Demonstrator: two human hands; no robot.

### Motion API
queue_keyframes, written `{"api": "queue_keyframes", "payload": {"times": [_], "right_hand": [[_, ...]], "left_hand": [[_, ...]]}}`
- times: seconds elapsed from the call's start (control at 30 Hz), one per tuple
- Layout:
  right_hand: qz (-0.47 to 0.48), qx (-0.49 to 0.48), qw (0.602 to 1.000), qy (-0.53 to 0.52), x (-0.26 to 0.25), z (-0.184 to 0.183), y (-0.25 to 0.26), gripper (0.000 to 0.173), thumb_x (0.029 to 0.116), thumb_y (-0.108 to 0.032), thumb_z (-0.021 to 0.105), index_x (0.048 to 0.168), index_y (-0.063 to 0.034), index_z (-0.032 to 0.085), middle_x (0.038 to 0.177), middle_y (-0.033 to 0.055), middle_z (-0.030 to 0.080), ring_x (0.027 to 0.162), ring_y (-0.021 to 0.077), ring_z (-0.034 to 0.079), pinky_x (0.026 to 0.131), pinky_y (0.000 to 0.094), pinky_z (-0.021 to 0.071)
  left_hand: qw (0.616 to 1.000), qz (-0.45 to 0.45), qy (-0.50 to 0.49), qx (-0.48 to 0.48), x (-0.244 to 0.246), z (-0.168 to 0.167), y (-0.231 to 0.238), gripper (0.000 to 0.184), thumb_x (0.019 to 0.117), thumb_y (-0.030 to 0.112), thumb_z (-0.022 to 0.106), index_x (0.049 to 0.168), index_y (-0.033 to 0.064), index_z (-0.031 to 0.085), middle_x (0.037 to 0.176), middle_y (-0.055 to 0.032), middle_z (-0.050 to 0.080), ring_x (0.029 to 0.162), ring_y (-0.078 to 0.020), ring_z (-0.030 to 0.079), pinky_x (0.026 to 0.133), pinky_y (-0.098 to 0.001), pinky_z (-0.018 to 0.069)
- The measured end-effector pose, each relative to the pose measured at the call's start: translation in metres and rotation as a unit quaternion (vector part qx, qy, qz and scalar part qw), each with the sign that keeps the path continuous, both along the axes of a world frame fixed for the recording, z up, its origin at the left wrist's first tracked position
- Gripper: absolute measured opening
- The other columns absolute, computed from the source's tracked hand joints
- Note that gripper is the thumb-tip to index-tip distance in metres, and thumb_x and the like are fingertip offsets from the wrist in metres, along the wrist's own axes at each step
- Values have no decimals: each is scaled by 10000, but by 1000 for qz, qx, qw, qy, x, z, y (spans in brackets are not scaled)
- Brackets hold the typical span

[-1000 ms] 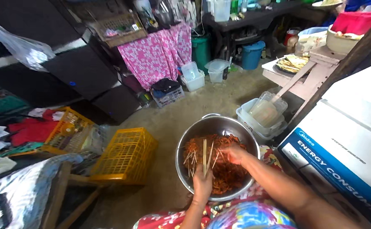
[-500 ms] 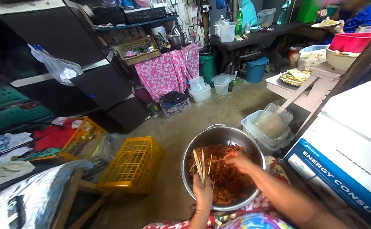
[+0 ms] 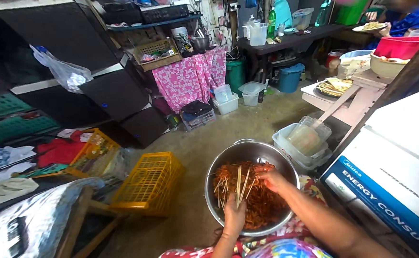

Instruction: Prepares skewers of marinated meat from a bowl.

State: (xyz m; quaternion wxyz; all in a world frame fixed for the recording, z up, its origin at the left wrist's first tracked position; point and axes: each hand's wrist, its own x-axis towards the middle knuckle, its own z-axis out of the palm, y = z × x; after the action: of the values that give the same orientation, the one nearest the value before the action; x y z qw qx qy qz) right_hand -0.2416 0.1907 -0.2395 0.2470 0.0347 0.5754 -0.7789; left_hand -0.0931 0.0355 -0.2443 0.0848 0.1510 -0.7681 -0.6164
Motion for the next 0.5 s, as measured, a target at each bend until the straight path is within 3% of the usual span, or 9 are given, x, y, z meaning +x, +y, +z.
{"api": "queue_keyframes", "payload": {"times": [0.33, 0.5], "right_hand": [[42, -8, 999, -8, -3, 3, 5, 268, 882, 130, 613, 1129, 26, 621, 1032, 92, 651, 840, 155, 626, 731, 333, 555], [48, 2, 999, 4, -3, 4, 6, 283, 858, 140, 630, 1117, 28, 629, 1016, 92, 658, 836, 154, 630, 731, 332, 558]], "left_hand": [[1000, -13, -10, -5, 0, 2, 0, 270, 916, 13, 613, 1181, -22, 574, 726, -49, 647, 564, -119, 607, 556, -291, 530], [1000, -16, 0, 11, 0, 1, -1, 262, 914, 11, 615, 1171, -18, 571, 727, -50, 646, 561, -116, 608, 544, -281, 529]]}}
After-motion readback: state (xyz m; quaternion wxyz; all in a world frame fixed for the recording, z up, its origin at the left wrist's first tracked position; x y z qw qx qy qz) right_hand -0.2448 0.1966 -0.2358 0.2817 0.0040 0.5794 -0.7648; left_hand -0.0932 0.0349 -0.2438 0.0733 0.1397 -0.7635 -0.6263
